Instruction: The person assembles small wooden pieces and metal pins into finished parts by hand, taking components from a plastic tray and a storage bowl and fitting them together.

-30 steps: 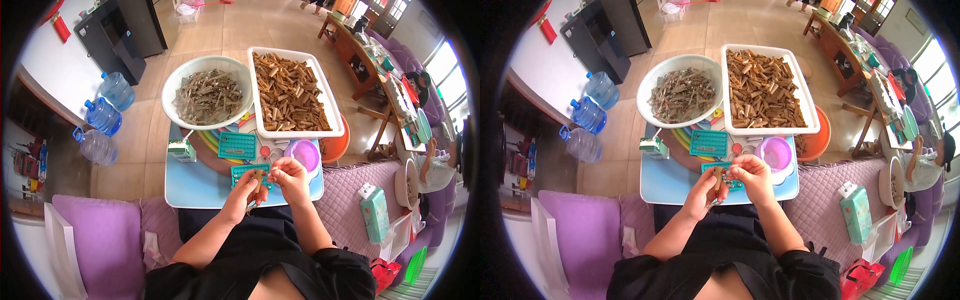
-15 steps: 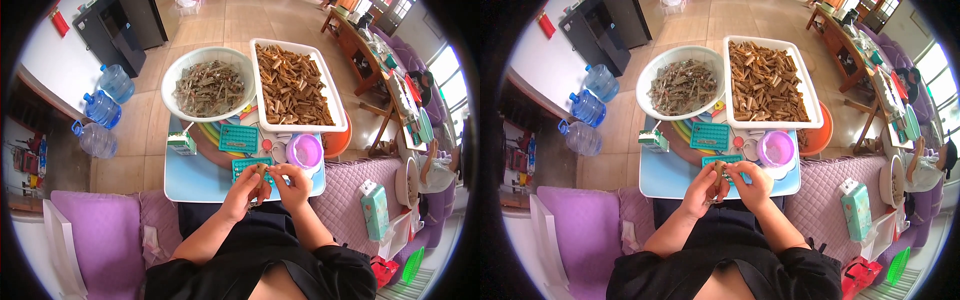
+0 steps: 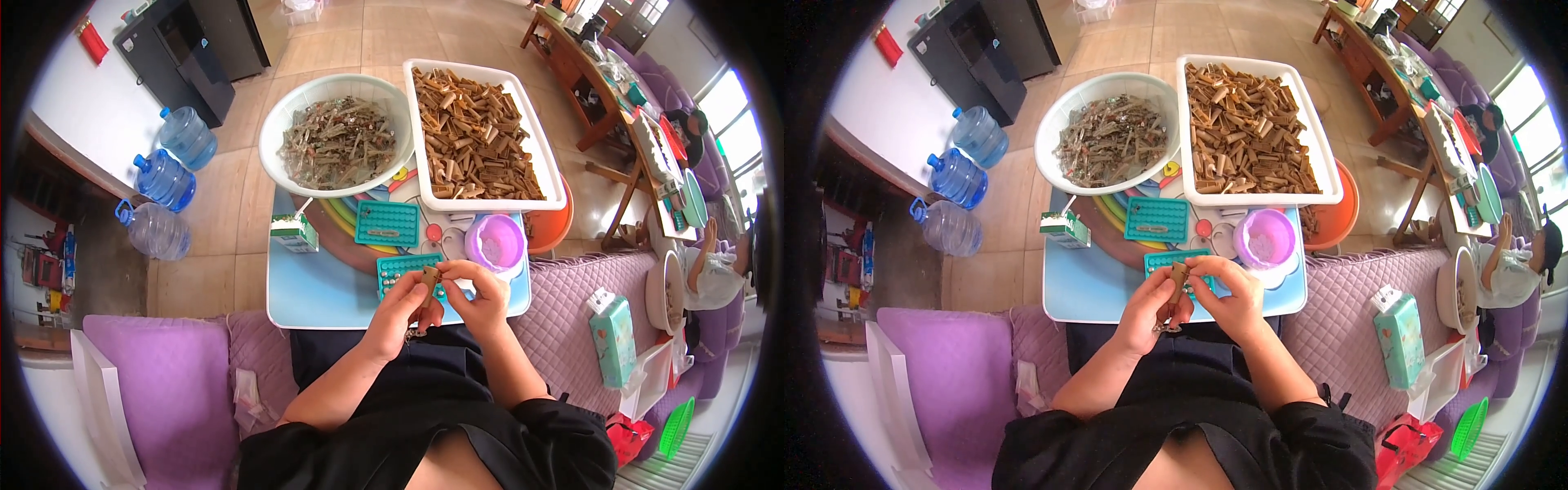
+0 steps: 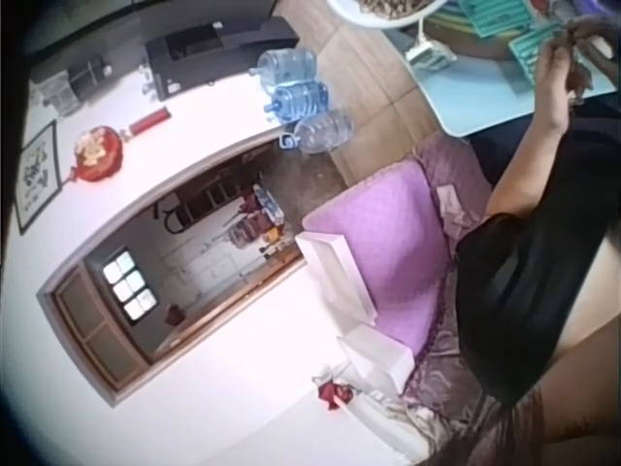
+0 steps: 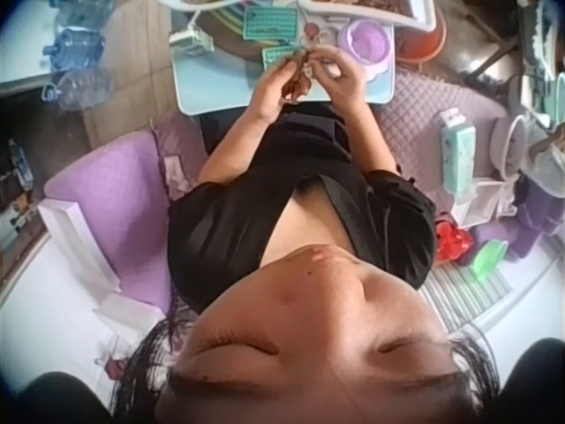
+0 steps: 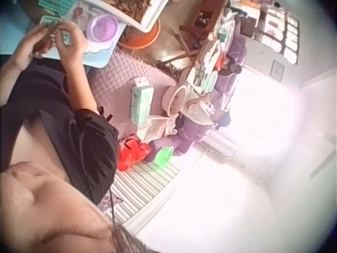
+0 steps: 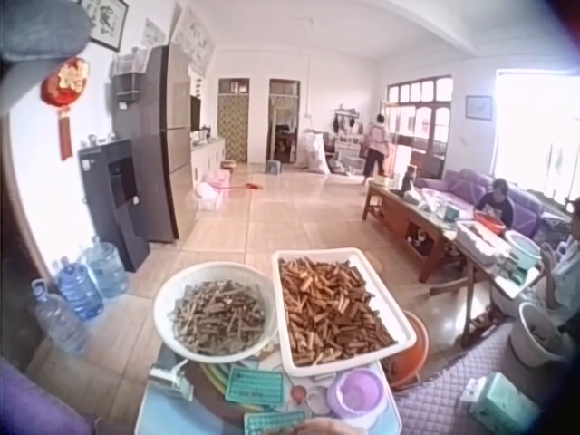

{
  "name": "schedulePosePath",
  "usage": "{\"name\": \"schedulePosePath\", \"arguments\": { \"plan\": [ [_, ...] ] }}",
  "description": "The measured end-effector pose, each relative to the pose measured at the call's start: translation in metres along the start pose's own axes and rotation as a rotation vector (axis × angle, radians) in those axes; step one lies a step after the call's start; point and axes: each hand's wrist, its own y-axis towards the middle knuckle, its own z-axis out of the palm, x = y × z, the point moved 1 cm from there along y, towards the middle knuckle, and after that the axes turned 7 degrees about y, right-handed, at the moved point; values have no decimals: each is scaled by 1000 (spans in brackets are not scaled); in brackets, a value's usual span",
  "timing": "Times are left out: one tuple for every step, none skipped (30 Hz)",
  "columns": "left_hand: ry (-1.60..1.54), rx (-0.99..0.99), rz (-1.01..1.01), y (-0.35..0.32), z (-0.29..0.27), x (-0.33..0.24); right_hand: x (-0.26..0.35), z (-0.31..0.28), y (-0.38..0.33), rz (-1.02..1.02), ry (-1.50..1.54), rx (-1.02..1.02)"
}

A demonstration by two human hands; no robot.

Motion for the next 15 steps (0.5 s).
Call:
{"name": "schedulePosePath", "arguments": {
  "plan": [
    [3,-3,-3,0,0,0,1,0,1,4,-27,1],
    [6,-6,-6,1,0,1,2,-1,1,8,-53,2],
    [7,-5,-6,1,0,1,1,0,1,8,-53,0],
    [11,-6,-11,1,0,2,-1,0,0,-40,-85,-7],
    [16,-8,-17,1,-1,3,-1,0,0,-87,-116,-14],
    [18,-6,-17,1,-1,3,-1,3,1,-89,-116,-16],
    [2,-15,-29,0,-2,5,0,6,2,-141,-163,-20],
    [-14,-24,-41,1,-3,7,0,8,2,-193,-210,-24],
    [-12,-22,-44,2,-4,8,-2,8,2,-188,-208,-17],
    [-17,-33,-49,2,-6,8,-3,9,3,-187,-208,-20],
    [-22,-44,-56,3,-7,8,-5,9,3,-176,-196,-6],
    [-19,-42,-59,3,-7,9,-6,9,3,-165,-184,6],
    [-15,-53,-66,4,-7,9,-8,8,2,-164,-185,1],
    [-11,-63,-74,6,-8,9,-11,5,-1,-102,-135,24],
    [-8,-59,-79,6,-10,8,-13,2,-3,-41,-85,46]
  ]
}}
